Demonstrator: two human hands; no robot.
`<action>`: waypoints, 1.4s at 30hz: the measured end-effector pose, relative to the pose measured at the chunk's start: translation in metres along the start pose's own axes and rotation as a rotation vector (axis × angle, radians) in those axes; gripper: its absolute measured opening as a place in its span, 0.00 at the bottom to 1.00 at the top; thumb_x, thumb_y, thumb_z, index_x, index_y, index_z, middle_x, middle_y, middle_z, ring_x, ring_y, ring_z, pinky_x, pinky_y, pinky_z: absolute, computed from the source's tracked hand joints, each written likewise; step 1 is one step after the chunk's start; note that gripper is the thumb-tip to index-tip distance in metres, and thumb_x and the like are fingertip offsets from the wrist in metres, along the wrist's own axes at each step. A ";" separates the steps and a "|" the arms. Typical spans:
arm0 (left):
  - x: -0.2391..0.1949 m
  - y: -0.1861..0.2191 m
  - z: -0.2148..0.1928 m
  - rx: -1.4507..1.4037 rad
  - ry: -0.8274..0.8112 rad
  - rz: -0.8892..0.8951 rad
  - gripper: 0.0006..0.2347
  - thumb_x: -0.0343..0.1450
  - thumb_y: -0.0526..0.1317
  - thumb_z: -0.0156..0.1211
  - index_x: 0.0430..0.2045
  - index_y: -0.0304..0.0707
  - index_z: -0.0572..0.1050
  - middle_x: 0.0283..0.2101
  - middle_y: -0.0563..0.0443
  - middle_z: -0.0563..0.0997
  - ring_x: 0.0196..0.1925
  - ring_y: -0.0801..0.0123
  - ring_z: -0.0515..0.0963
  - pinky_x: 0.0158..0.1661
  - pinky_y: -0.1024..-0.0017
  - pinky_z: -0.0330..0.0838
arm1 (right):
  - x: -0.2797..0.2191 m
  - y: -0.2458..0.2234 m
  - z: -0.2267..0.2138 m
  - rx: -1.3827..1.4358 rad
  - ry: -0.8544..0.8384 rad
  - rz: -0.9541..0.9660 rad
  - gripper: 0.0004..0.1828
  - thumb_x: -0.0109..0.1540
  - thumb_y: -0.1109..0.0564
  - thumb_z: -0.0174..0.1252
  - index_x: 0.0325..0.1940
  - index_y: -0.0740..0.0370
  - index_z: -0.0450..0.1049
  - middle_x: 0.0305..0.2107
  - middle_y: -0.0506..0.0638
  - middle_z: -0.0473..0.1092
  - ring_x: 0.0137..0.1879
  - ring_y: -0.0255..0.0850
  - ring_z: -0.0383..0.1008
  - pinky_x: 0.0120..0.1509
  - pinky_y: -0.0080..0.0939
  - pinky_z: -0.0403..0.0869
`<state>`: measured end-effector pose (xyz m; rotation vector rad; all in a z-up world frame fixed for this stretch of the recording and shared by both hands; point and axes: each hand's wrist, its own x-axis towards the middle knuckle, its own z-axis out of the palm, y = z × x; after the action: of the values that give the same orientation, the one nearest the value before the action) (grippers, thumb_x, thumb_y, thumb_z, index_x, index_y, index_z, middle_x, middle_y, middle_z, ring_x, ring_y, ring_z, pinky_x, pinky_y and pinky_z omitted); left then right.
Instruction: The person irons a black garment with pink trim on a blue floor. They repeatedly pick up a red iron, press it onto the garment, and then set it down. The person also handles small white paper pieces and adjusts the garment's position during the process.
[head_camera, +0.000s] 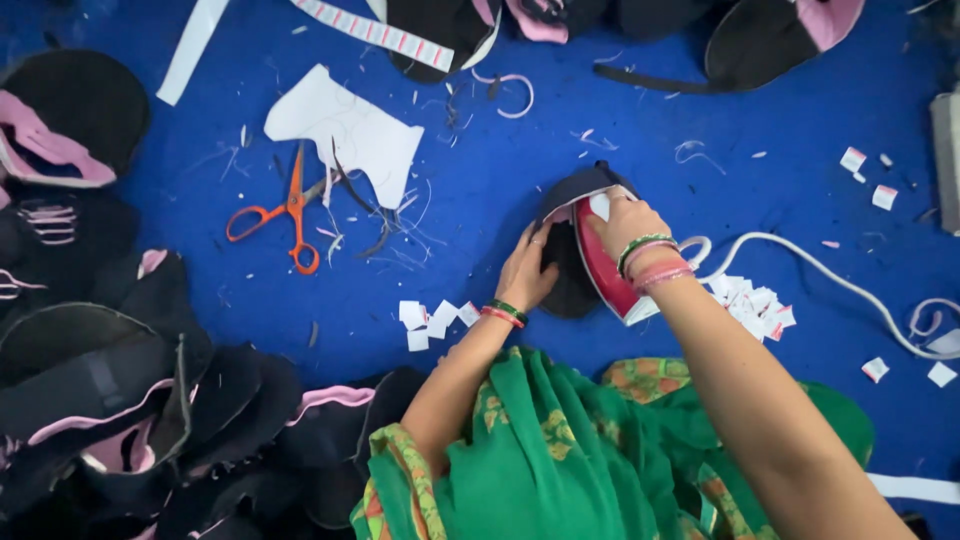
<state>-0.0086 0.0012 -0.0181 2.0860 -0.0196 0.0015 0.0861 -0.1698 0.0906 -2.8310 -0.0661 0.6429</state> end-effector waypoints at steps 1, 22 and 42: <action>0.003 -0.004 0.003 0.021 0.004 0.016 0.37 0.63 0.30 0.64 0.70 0.43 0.57 0.70 0.28 0.62 0.66 0.33 0.68 0.60 0.53 0.68 | 0.009 0.004 -0.001 0.002 0.005 -0.037 0.33 0.63 0.39 0.58 0.69 0.54 0.66 0.46 0.71 0.74 0.51 0.67 0.76 0.56 0.62 0.75; 0.003 0.032 -0.010 0.071 -0.031 -0.034 0.39 0.62 0.30 0.58 0.72 0.57 0.55 0.69 0.32 0.66 0.57 0.34 0.76 0.52 0.51 0.75 | -0.032 -0.011 -0.013 -0.100 -0.006 0.034 0.29 0.66 0.41 0.55 0.65 0.60 0.67 0.48 0.69 0.75 0.51 0.66 0.77 0.55 0.61 0.76; 0.046 0.087 -0.115 0.240 -0.555 0.058 0.20 0.61 0.32 0.55 0.46 0.51 0.83 0.46 0.34 0.84 0.48 0.47 0.84 0.48 0.57 0.77 | -0.057 0.185 -0.094 0.407 -0.230 0.279 0.34 0.58 0.42 0.67 0.59 0.71 0.76 0.35 0.67 0.81 0.34 0.52 0.82 0.35 0.48 0.76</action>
<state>0.0373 0.0582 0.1148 2.2603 -0.4349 -0.5631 0.0742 -0.3758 0.1525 -2.3826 0.3822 0.9204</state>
